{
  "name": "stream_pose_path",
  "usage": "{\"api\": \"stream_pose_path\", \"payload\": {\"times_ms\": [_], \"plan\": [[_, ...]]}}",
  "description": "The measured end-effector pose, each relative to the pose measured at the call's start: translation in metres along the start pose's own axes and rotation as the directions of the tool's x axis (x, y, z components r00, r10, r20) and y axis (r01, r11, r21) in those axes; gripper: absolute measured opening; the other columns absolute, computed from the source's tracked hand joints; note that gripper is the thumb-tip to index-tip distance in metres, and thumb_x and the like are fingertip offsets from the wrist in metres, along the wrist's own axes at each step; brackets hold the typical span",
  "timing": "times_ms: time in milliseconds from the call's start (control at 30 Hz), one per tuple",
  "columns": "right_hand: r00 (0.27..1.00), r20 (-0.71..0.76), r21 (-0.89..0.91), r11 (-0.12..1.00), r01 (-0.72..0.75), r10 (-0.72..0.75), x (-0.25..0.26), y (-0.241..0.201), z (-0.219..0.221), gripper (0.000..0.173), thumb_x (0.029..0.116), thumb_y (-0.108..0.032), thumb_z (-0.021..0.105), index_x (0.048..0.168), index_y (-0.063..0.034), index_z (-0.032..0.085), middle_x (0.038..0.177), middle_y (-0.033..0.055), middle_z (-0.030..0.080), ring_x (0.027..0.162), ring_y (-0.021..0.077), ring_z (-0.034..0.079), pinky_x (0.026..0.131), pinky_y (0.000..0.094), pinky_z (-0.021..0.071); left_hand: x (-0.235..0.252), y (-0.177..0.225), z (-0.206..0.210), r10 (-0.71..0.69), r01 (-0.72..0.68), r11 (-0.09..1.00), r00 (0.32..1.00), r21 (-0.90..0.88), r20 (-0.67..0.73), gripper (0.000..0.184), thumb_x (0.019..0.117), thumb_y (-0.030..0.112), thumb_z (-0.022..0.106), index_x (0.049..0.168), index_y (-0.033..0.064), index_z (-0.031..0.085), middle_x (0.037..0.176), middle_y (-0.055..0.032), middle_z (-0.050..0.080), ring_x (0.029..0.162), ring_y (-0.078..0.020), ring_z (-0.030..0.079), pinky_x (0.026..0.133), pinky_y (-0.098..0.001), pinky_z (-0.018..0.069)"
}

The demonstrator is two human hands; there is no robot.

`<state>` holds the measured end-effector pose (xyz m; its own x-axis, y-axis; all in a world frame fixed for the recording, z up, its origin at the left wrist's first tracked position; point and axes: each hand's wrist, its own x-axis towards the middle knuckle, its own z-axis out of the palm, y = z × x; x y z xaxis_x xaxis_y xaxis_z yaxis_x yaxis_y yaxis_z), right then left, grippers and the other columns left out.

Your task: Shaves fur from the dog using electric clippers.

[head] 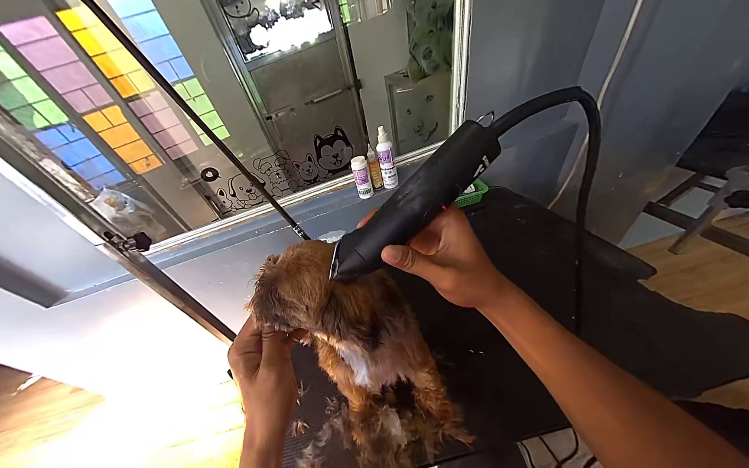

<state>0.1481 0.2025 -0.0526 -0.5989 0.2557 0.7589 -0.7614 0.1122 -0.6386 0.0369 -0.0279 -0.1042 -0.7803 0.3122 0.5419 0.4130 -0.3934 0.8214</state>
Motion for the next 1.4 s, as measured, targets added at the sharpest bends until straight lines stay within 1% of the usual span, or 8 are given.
{"api": "stream_pose_path", "payload": {"times_ms": [200, 333, 467, 567, 667, 900, 1133, 1400], "plan": [[0.999, -0.015, 0.002, 0.999, 0.046, -0.046, -0.008, -0.006, -0.006, 0.049, 0.0907, -0.003, 0.075, 0.13, 0.0036, 0.047, 0.119, 0.0168, 0.068, 0.109, 0.0271, 0.069, 0.096, 0.0425, 0.0604, 0.0, 0.001, -0.001, 0.022, -0.023, 0.998, 0.999, 0.05, 0.023, 0.026, 0.1051, 0.014, 0.045, 0.1, 0.0133, 0.071, 0.09, -0.0007, 0.073, 0.079, -0.012, 0.072, 0.073, -0.0317, 0.064], [0.996, -0.028, 0.03, 0.996, 0.085, -0.084, -0.002, -0.003, -0.013, 0.051, 0.0894, 0.0, 0.075, 0.131, 0.0028, 0.045, 0.121, 0.0184, 0.066, 0.112, 0.0291, 0.068, 0.1, 0.0452, 0.0583, 0.002, 0.009, 0.002, 0.111, -0.124, 0.953, 0.992, 0.276, 0.063, 0.026, 0.1063, 0.016, 0.044, 0.097, 0.0151, 0.069, 0.086, 0.0044, 0.071, 0.077, -0.0083, 0.07, 0.071, -0.0277, 0.062], [0.994, -0.005, -0.063, 0.992, 0.108, -0.109, -0.002, -0.017, -0.038, 0.049, 0.0901, -0.018, 0.079, 0.13, -0.0055, 0.053, 0.122, 0.0122, 0.069, 0.113, 0.0259, 0.068, 0.1, 0.0439, 0.0575, 0.019, 0.02, 0.013, 0.209, -0.259, 0.832, 0.966, 0.491, 0.155, 0.026, 0.1073, 0.018, 0.043, 0.102, 0.0141, 0.068, 0.084, 0.0087, 0.067, 0.076, -0.0007, 0.065, 0.069, -0.022, 0.0574], [0.976, -0.031, -0.203, 0.957, 0.207, -0.217, 0.007, -0.037, -0.058, 0.046, 0.0912, -0.019, 0.078, 0.129, -0.0092, 0.054, 0.123, 0.0094, 0.068, 0.115, 0.0264, 0.067, 0.102, 0.0459, 0.0563, 0.032, 0.025, 0.031, 0.237, -0.287, 0.729, 0.957, 0.622, 0.164, 0.025, 0.1073, 0.021, 0.044, 0.094, 0.0126, 0.064, 0.071, 0.0054, 0.06, 0.062, -0.0035, 0.059, 0.055, -0.0256, 0.05], [0.949, 0.152, -0.332, 0.89, 0.312, -0.276, 0.023, -0.062, -0.068, 0.047, 0.0915, -0.018, 0.078, 0.129, -0.0124, 0.05, 0.124, 0.0056, 0.067, 0.115, 0.0246, 0.067, 0.102, 0.0422, 0.0574, 0.043, 0.028, 0.053, 0.234, -0.293, 0.734, 0.956, 0.613, 0.177, 0.026, 0.1098, 0.026, 0.044, 0.094, 0.0137, 0.06, 0.063, 0.003, 0.054, 0.048, -0.0075, 0.05, 0.042, -0.0258, 0.0412], [0.82, 0.563, -0.562, 0.678, 0.474, -0.107, 0.083, -0.102, -0.045, 0.057, 0.0893, -0.022, 0.08, 0.128, 0.0008, 0.046, 0.121, 0.0115, 0.067, 0.117, 0.0246, 0.067, 0.1, 0.044, 0.0605, 0.083, 0.017, 0.078, 0.298, -0.289, 0.641, 0.947, 0.711, 0.117, 0.03, 0.109, 0.026, 0.044, 0.088, 0.0118, 0.061, 0.062, 0.0026, 0.051, 0.053, -0.0095, 0.051, 0.05, -0.0328, 0.0403], [0.677, 0.717, -0.579, 0.683, 0.446, 0.165, 0.129, -0.083, -0.013, 0.066, 0.0833, -0.021, 0.084, 0.134, 0.0027, 0.049, 0.12, 0.0049, 0.066, 0.116, 0.0094, 0.066, 0.097, 0.0252, 0.0602, 0.083, 0.015, 0.072, 0.255, -0.229, 0.668, 0.964, 0.708, 0.071, 0.03, 0.1103, 0.026, 0.044, 0.089, 0.0117, 0.06, 0.063, 0.0004, 0.052, 0.053, -0.0112, 0.052, 0.049, -0.0324, 0.0398], [0.621, 0.75, -0.573, 0.691, 0.44, 0.227, 0.117, -0.059, -0.007, 0.068, 0.0846, -0.018, 0.083, 0.139, 0.0027, 0.048, 0.124, 0.0053, 0.065, 0.121, 0.0042, 0.061, 0.104, 0.0188, 0.0523, 0.084, 0.014, 0.062, 0.222, -0.192, 0.691, 0.974, 0.696, 0.048, 0.03, 0.1099, 0.025, 0.045, 0.086, 0.0135, 0.058, 0.061, 0.0026, 0.049, 0.051, -0.0084, 0.048, 0.048, -0.0287, 0.037]]}}
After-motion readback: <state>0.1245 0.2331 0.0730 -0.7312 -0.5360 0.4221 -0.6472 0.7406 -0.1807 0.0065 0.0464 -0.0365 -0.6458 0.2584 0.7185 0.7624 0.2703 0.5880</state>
